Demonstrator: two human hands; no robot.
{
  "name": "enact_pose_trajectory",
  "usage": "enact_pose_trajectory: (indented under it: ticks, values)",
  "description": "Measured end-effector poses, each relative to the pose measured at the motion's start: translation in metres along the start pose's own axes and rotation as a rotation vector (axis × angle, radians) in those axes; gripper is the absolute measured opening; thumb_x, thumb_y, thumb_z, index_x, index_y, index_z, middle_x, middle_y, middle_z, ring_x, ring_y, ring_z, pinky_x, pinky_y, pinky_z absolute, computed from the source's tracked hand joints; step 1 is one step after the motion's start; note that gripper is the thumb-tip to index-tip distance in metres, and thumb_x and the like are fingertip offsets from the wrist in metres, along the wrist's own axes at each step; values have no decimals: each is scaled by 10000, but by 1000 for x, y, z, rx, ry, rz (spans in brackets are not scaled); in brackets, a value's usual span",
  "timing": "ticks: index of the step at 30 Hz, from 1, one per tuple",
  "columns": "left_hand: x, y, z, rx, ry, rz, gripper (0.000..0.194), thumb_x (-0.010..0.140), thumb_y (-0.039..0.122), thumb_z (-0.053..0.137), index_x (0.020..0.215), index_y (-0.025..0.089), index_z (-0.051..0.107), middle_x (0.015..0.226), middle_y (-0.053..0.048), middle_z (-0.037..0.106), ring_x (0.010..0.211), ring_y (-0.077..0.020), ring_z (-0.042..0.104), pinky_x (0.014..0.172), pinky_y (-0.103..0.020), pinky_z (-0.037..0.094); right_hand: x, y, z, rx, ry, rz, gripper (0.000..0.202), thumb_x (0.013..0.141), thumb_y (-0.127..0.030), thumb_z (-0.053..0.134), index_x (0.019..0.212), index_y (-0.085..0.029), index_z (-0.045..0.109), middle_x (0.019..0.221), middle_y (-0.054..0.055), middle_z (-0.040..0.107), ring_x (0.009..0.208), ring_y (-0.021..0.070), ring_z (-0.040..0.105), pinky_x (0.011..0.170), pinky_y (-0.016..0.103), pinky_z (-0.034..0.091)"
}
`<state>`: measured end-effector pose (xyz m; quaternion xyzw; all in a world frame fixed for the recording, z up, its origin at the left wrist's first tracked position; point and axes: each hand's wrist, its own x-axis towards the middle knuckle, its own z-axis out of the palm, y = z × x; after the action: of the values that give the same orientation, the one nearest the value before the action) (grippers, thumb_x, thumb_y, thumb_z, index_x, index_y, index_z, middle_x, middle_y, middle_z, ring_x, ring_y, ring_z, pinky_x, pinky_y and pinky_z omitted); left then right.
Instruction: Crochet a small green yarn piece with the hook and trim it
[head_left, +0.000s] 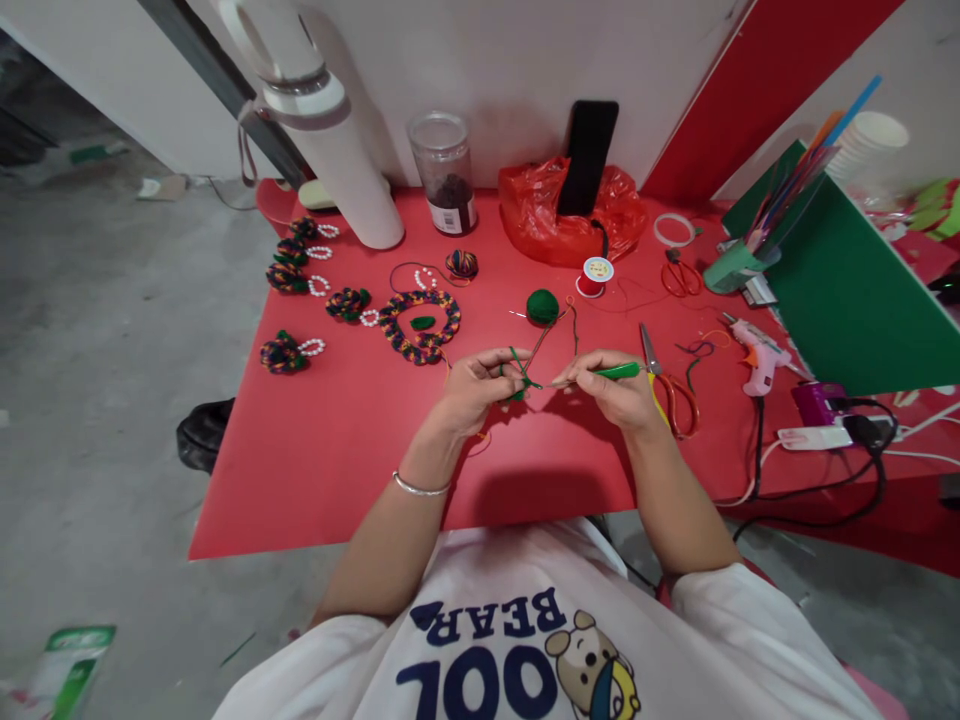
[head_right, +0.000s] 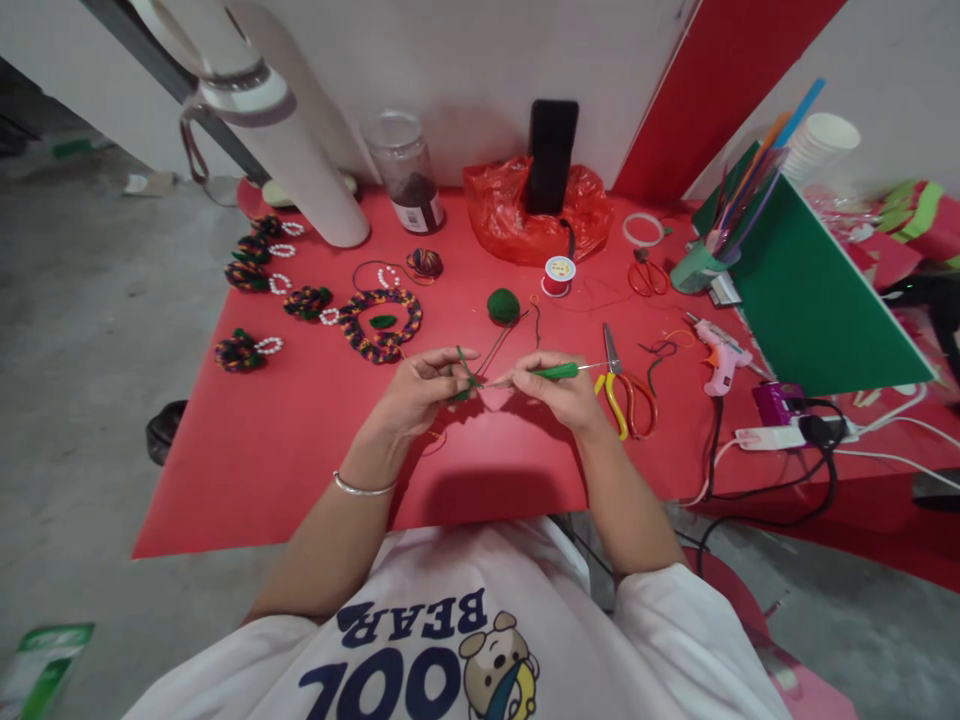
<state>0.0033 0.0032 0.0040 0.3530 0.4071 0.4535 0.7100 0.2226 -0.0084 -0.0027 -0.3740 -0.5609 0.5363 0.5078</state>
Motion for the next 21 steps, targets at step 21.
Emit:
enact_pose_trajectory:
  ticks: [21]
  values:
    - [-1, -4, 8, 31, 55, 60, 573, 573, 206, 889, 1120, 124, 737, 685, -3, 693, 520, -81, 554, 445, -193, 364, 5, 2, 15, -115, 6, -139, 110, 876, -390, 781, 934, -305, 818, 1068, 29, 807, 1004, 210, 755, 927, 369, 599]
